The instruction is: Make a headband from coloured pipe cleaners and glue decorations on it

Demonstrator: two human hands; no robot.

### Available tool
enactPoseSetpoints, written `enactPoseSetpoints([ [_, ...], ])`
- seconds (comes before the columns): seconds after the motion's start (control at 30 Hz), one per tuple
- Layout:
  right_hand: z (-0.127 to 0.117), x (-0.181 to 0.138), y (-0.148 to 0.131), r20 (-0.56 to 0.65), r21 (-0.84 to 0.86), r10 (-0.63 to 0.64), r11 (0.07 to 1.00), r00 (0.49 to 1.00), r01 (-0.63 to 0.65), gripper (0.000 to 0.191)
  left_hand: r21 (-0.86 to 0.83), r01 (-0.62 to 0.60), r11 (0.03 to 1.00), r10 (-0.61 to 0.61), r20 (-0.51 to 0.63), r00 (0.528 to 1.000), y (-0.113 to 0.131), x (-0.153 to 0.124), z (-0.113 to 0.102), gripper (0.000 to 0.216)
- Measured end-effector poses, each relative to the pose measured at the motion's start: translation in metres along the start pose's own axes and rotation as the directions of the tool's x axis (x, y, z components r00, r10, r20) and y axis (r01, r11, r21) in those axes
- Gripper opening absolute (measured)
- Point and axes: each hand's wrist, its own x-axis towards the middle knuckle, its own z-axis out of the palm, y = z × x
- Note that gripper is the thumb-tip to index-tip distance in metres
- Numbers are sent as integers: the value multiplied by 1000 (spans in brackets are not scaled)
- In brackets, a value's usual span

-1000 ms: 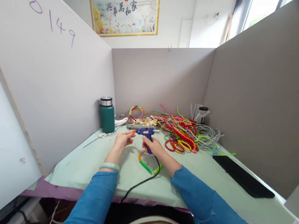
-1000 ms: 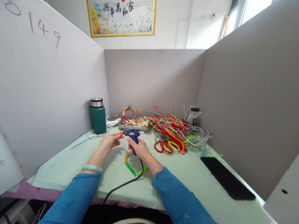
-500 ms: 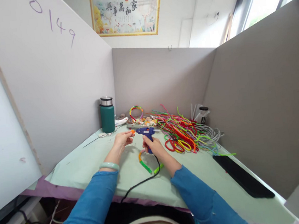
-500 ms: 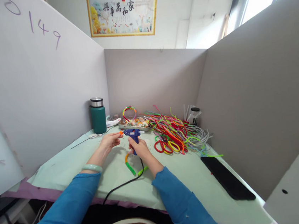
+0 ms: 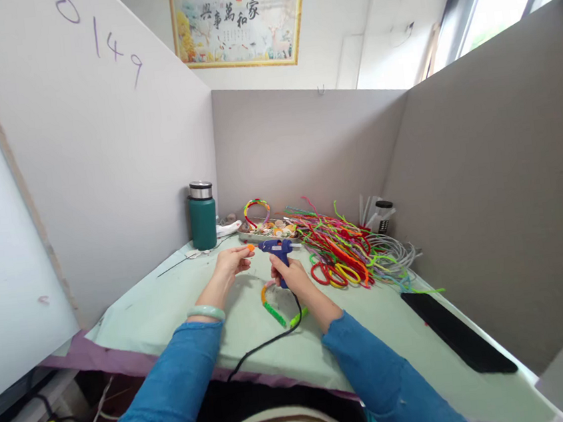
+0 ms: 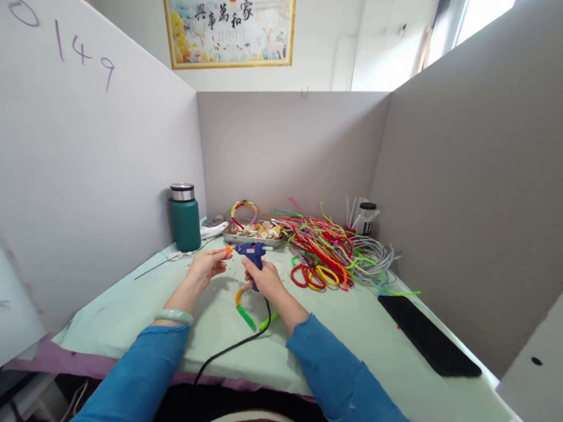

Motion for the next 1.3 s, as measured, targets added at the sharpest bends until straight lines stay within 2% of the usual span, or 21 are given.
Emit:
enactPoseSetpoints([
  [0.13, 0, 1, 1, 7, 21, 0, 1000, 1000, 0, 45, 7, -8, 1000, 8, 6, 1000, 0, -1, 0, 20],
  [0.3, 1, 1, 4, 39, -50, 2, 999, 999, 0, 48, 16, 3, 1000, -3, 9, 1000, 1, -1, 1, 18],
  [0.6, 0, 0, 1, 58, -62, -5, 998, 998, 9, 48, 14, 1, 1000, -1, 17, 1000, 0, 1, 0, 24],
  [1.3, -1, 1, 2, 46, -88, 3, 996, 999, 1, 47, 16, -22, 1000, 22, -1, 1000, 1, -2, 1, 22],
])
